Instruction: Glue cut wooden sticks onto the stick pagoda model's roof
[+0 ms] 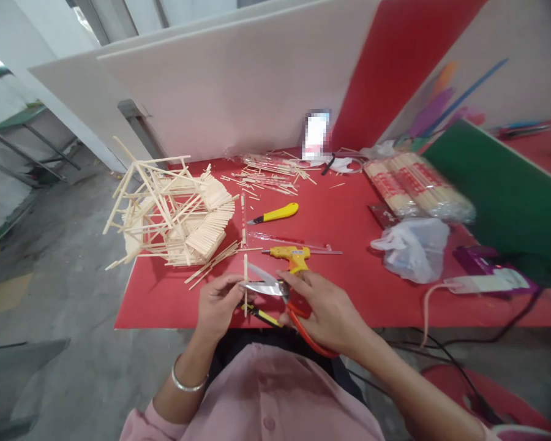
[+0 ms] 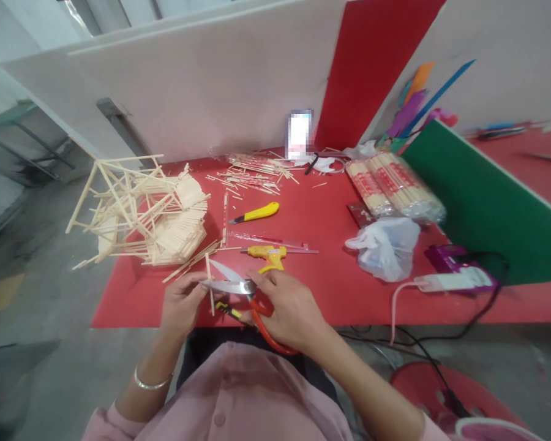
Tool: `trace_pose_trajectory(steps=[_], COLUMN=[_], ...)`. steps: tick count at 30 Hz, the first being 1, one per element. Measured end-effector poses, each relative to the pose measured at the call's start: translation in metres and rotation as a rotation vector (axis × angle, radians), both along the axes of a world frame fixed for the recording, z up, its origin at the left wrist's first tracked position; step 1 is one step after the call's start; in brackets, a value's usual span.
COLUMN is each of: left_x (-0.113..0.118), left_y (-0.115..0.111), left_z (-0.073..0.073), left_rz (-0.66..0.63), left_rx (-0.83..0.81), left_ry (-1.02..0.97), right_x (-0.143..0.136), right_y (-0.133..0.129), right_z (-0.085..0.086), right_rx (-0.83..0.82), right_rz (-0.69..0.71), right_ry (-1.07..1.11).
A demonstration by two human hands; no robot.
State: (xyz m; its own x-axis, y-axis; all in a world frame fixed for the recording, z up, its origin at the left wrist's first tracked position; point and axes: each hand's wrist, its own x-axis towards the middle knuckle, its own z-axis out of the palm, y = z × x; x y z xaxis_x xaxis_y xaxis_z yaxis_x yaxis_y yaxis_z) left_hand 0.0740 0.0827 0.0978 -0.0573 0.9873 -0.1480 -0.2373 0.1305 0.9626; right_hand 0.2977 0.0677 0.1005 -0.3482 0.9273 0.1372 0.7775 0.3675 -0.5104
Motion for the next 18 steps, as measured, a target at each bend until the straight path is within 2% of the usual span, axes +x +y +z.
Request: trace_pose_trajectory(steps=[3,7,9,18], left_x=[-0.009,-0.015,-0.014,-0.01], left_y=[0.0,-0.001,-0.001,0.002], left_z=[0.008,0.015,0.016,0.009], left_rz=[-0.013,-0.106,-0.132,-0.101], left_rx=[0.06,0.121,0.13,0.081], left_ry=[0.093,0.169,0.155,0.143], right_x=[-0.011,-0.017,-0.018,-0.018], right_y=[0.006,0.01,0.01,0.005], right_z=[0.003,0.005,0.006,0.007], right_rx=[-0.001,0.03,0.04,0.028], right_rz=[0.098,0.146,0.146,0.122], right_ry=[-0.054,-0.064,-0.062,-0.049])
